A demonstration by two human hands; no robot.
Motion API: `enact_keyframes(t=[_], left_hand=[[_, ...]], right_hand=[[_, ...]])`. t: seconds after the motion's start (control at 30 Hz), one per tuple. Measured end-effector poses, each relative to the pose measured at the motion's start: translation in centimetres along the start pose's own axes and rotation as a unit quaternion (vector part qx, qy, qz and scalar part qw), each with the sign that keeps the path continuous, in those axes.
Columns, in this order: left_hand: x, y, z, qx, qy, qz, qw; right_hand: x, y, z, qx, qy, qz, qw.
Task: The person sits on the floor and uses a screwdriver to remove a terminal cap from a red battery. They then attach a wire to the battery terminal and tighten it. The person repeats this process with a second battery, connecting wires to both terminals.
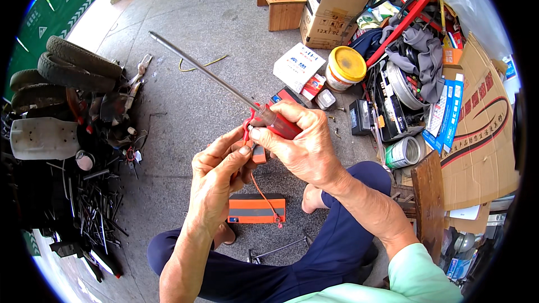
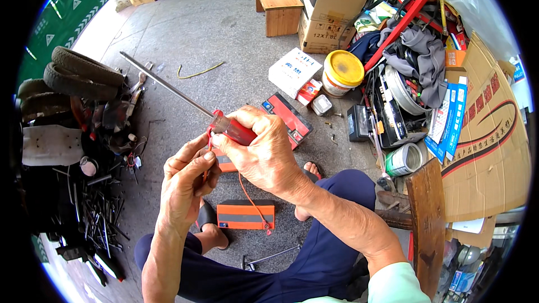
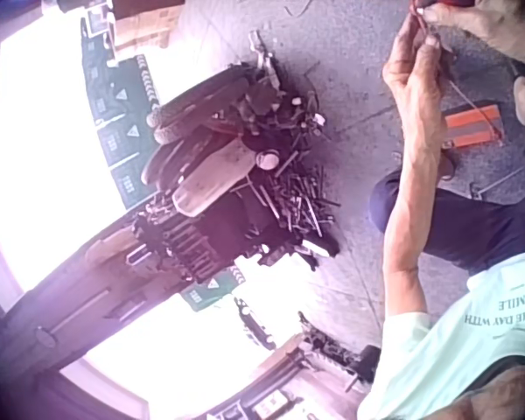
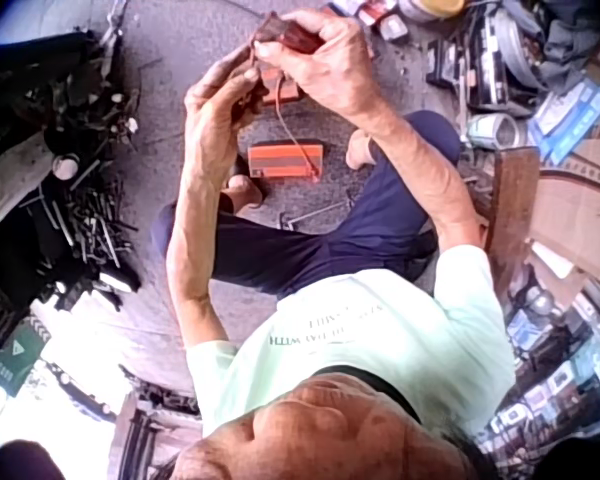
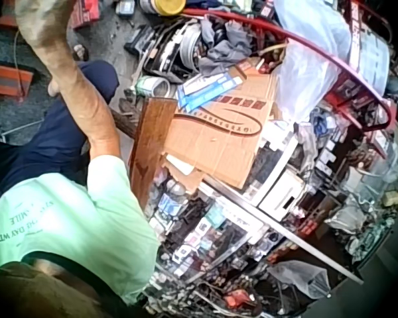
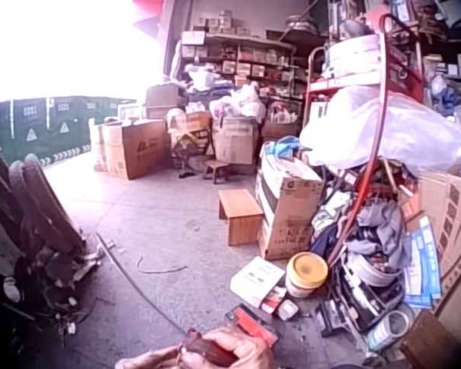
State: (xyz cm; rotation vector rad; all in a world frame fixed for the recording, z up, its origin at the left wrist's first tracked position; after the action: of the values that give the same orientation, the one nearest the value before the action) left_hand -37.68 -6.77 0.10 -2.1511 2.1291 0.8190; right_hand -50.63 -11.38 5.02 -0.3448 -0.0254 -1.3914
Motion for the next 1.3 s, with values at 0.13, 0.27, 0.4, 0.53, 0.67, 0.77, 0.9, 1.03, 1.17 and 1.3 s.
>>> enact_keyframes(t=[0.13,0.27,0.4,0.53,0.67,0.77,0.9,1.03,1.17,1.3], left_hand=[[0.0,-0.1,0.3,-0.032,-0.01,0.009,0.999],[0.0,-0.6,0.5,-0.024,0.009,-0.009,1.0],[0.0,-0.9,-0.2,-0.001,0.059,-0.013,0.998],[-0.1,-1.1,-0.6,0.03,0.08,-0.028,0.996],[-0.4,-1.3,-1.0,0.05,0.095,-0.047,0.993],[-0.7,-1.4,-1.5,0.083,0.112,-0.063,0.988],[-0.8,-1.3,-1.7,0.091,0.122,-0.059,0.987],[-0.7,-1.3,-1.4,0.063,0.1,-0.043,0.992],[-0.9,-1.3,-0.8,0.049,0.08,-0.051,0.994],[-0.9,-1.3,-0.8,0.044,0.11,-0.066,0.991]], right_hand=[[-0.2,0.0,-0.2,0.015,0.019,-0.004,1.0],[-0.7,0.3,1.2,-0.075,-0.027,-0.008,0.997],[-1.0,0.6,0.2,-0.023,0.043,0.009,0.999],[-1.0,0.7,-0.7,0.032,0.093,0.009,0.995],[-1.2,1.1,-1.9,0.094,0.172,0.035,0.98],[-1.1,1.2,-1.5,0.142,0.166,0.04,0.975],[-1.2,1.4,-1.2,0.154,0.172,0.059,0.971],[-1.3,1.3,-1.3,0.149,0.176,0.045,0.972],[-1.3,1.3,-0.7,0.119,0.128,-0.005,0.985],[-1.6,1.1,-0.4,0.075,0.094,-0.007,0.993]])
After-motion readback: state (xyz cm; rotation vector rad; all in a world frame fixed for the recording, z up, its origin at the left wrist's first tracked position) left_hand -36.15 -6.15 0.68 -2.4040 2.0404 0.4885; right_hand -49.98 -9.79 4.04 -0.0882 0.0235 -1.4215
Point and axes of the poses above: each hand's wrist, its own x-axis towards the middle knuckle, its own y-axis out of the palm, z = x × y, the point moved 9 cm from there along x, towards the middle knuckle
